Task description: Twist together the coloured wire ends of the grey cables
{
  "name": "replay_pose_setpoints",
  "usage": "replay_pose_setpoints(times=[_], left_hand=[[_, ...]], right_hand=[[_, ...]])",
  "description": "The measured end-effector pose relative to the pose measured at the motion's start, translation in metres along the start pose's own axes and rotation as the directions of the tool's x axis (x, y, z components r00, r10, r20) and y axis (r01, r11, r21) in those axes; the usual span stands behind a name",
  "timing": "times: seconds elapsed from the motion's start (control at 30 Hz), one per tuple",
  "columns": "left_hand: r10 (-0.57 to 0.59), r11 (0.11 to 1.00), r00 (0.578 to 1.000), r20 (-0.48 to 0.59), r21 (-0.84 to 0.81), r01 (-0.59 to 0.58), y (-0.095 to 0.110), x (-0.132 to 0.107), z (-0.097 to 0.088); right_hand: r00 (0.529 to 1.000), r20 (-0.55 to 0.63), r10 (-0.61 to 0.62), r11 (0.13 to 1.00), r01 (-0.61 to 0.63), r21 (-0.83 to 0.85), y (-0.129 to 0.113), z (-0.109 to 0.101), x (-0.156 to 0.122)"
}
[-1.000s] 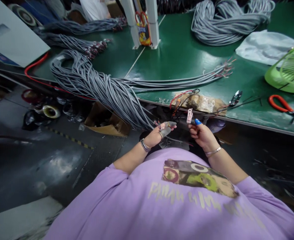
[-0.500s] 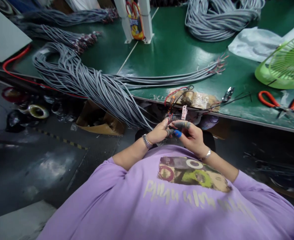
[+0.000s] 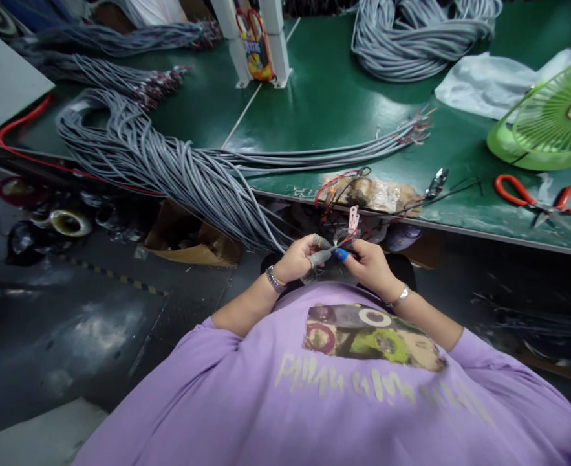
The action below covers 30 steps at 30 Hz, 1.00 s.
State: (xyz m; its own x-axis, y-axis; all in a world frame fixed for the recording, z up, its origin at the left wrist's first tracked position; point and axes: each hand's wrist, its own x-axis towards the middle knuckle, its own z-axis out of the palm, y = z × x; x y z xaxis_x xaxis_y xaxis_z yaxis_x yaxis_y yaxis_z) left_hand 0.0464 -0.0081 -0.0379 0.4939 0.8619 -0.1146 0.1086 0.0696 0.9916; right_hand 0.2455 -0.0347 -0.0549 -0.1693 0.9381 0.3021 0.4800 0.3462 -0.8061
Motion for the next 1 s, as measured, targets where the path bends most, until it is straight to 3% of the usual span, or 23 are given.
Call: replay_pose_setpoints(times=[0.13,0.2,0.27,0.37,0.43,0.53,0.57,0.7,0.8,1.0], left_hand=[[0.201,0.935,0.963,-0.18,0.33,-0.133,-0.003,-0.005,0.007],[0.278,0.889,0.926,-0.255,0.433,-0.147,-0.004,-0.006,0.009],[0.301,0.89,0.903,-0.306,0.431,-0.15,-0.005,-0.007,0.01],[0.268,0.946,0.873,-0.406,0.28,-0.16,-0.001,-0.007,0.009],[0.219,0.976,0.846,-0.487,0.11,-0.189,0.004,-0.008,0.006],[0.105,0.94,0.844,-0.526,-0.224,-0.257,0.018,-0.011,-0.004],[0.059,0.905,0.863,-0.501,-0.337,-0.258,0.023,-0.013,-0.009],[-0.06,0.779,0.95,-0.305,-0.609,-0.147,0.041,-0.022,-0.023],[-0.016,0.783,0.974,-0.225,-0.609,-0.128,0.041,-0.029,-0.023],[-0.011,0.879,0.992,-0.126,-0.473,-0.051,0.026,-0.033,-0.018]], right_hand=[[1.0,0.005,0.014,1.0,-0.014,0.014,-0.002,0.001,-0.001],[0.996,0.047,-0.073,0.997,0.073,-0.004,-0.008,0.0,-0.002],[0.972,0.125,-0.199,0.979,0.204,-0.024,-0.016,0.0,0.0],[0.91,0.21,-0.358,0.927,0.374,-0.04,-0.029,-0.001,0.004],[0.841,0.266,-0.472,0.874,0.485,0.016,-0.036,-0.003,0.007],[0.734,0.313,-0.602,0.796,0.584,0.161,-0.043,-0.006,0.01],[0.741,0.288,-0.607,0.794,0.579,0.184,-0.046,-0.007,0.01],[0.876,0.017,-0.483,0.865,0.474,0.167,-0.057,-0.013,0.013],[0.891,-0.113,-0.441,0.875,0.454,0.167,-0.069,-0.012,0.018],[0.909,-0.107,-0.403,0.903,0.414,0.115,-0.068,0.007,0.03]])
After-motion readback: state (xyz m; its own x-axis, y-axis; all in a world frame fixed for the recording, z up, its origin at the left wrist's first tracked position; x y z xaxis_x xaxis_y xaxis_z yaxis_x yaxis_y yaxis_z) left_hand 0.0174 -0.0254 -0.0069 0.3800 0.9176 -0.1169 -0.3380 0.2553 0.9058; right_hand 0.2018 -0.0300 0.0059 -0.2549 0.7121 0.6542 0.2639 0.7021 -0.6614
